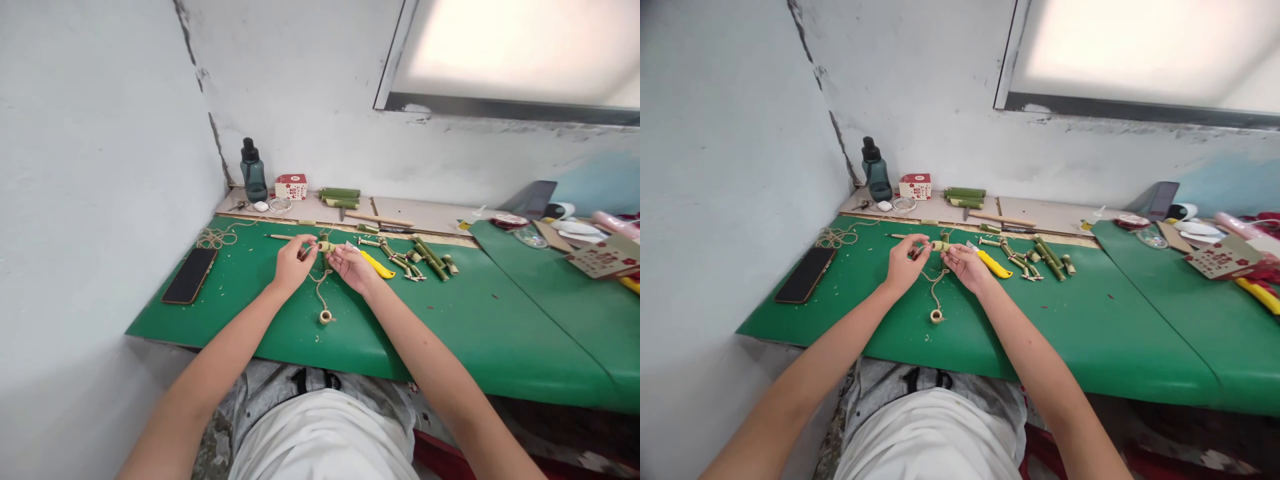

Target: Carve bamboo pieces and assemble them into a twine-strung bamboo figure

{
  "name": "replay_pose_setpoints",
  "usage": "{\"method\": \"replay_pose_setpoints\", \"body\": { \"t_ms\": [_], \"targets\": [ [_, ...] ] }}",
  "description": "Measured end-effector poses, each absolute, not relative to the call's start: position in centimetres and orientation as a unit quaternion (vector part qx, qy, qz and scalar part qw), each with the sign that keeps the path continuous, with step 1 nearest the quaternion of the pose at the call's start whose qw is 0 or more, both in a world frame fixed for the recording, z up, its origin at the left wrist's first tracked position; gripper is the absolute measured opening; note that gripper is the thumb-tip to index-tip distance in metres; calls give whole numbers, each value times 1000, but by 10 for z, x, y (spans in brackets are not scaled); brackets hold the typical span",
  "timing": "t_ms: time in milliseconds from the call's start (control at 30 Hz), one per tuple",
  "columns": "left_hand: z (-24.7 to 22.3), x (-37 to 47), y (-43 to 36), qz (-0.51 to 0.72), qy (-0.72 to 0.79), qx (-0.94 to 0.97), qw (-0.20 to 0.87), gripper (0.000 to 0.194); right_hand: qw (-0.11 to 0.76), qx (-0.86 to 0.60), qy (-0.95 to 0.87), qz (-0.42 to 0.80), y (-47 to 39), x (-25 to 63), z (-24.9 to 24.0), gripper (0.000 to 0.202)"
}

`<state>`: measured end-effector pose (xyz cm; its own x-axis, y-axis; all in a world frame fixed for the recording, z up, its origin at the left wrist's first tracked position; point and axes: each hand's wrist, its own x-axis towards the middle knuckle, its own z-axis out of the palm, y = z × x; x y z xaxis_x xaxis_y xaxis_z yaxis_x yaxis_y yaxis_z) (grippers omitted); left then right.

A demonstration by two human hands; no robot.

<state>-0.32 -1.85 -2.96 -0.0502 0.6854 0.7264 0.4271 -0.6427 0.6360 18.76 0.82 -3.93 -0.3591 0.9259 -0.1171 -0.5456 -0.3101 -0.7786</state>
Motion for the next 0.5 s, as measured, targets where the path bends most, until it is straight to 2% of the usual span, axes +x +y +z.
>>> {"method": "replay_pose_setpoints", "body": {
  "t_ms": [167,500],
  "targets": [
    [-33,-3,-17,596,396,685,133,16,496,-306,-349,734,6,187,-37,25],
    [-26,-5,-19,583,423,680,139,13,500,-300,-352,732,8,188,-40,23]
  ]
}}
